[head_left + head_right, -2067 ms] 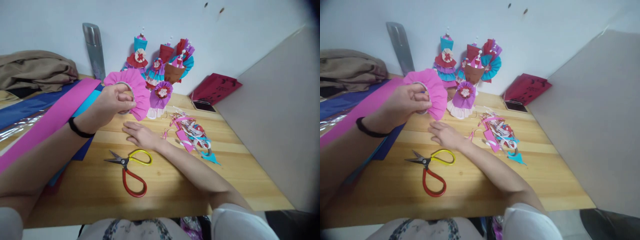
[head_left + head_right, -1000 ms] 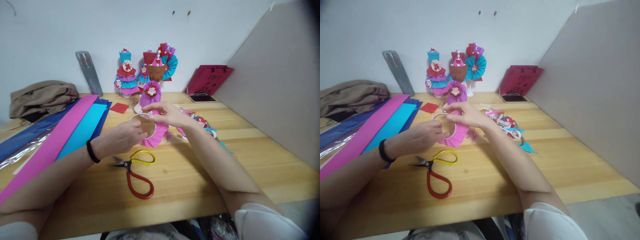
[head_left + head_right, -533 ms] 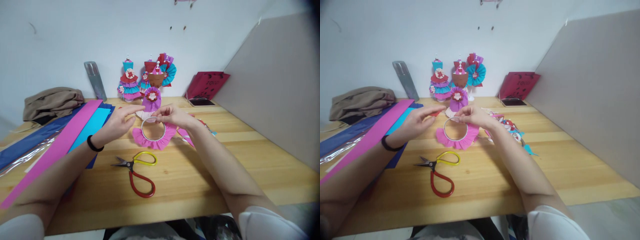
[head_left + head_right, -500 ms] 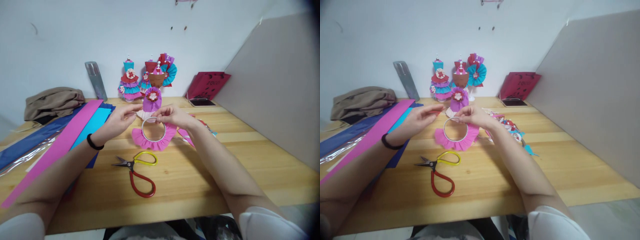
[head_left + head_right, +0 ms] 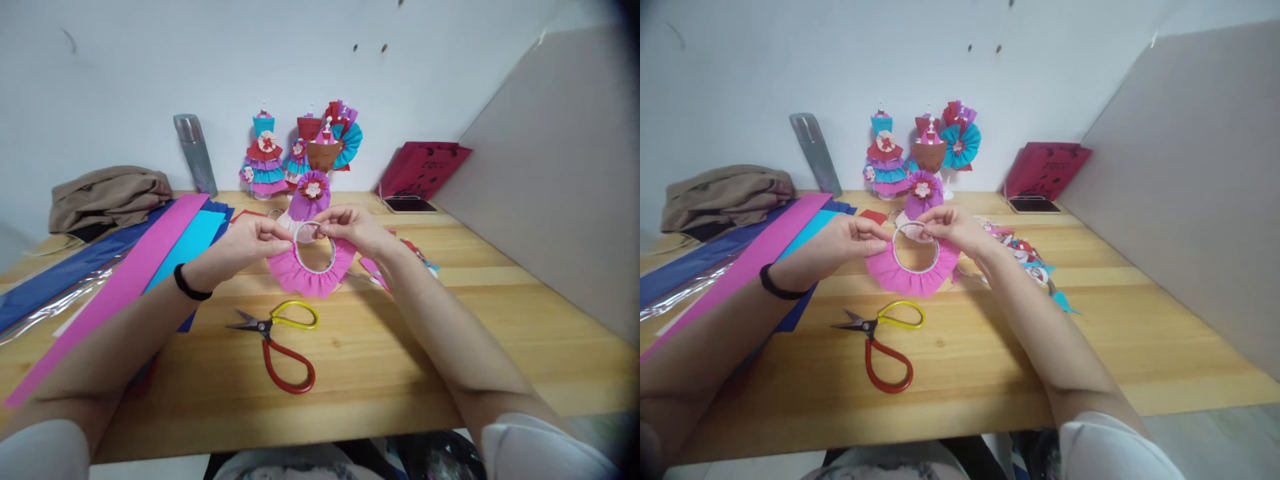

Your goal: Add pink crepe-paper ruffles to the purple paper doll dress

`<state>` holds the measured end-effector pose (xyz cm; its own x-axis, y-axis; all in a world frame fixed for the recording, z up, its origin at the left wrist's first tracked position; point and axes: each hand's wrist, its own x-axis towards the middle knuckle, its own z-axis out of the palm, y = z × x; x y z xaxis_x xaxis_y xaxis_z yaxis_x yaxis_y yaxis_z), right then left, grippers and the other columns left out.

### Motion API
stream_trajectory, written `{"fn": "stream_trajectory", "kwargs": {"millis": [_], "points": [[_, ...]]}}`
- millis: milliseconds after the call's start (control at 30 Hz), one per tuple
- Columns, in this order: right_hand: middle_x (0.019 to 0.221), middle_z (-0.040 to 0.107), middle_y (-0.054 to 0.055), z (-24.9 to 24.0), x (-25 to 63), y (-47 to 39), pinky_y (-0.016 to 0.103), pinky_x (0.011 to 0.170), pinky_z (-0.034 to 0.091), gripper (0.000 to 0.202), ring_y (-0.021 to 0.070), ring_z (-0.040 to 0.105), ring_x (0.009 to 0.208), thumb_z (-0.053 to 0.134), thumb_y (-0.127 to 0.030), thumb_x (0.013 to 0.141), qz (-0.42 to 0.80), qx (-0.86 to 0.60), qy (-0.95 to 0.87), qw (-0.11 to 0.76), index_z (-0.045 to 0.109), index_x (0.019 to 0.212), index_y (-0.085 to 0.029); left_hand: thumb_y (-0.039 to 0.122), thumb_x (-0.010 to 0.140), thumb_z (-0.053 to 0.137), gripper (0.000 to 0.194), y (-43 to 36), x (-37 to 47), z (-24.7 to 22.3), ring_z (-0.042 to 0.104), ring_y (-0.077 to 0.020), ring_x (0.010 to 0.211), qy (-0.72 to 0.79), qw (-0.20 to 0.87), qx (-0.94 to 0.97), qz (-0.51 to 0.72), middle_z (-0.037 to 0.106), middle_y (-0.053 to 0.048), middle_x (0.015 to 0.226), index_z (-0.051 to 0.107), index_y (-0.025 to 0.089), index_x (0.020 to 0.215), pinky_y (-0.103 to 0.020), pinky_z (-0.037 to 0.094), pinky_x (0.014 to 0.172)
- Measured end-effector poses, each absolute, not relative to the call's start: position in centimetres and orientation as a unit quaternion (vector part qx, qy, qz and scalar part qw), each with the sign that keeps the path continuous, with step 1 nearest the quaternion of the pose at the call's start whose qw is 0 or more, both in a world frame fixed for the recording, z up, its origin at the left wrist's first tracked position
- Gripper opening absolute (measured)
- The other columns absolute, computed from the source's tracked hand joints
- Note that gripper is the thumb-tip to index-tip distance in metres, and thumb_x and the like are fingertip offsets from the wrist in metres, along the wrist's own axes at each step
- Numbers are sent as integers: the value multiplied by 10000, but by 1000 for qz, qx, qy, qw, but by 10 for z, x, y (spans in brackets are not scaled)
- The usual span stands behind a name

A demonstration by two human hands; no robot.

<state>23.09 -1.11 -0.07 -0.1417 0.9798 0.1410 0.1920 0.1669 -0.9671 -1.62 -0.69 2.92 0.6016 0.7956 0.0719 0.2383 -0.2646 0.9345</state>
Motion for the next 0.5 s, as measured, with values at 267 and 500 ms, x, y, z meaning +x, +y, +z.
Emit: {"fn": "stream_trajectory", "kwargs": {"millis": [267, 500], "points": [[747, 728, 27, 2, 228, -14, 312, 734, 543, 240, 163, 662, 711, 832, -346, 672, 419, -483, -599, 481, 748, 844, -200, 180, 721, 670, 64, -6, -11, 22, 585, -106, 628, 345, 370, 793, 339, 683, -3, 675, 666, 144, 667, -219, 437, 594], [696, 702, 11, -2, 235, -7, 301, 712, 529, 318, 149, 648, 668, 850, -375, 598, 426, -469, -557, 537, 722, 822, -189, 215, 787, 618, 95, -9, -13, 18, 611, -131, 698, 304, 257, 822, 408, 708, -22, 742, 681, 162, 740, -242, 476, 658]]}}
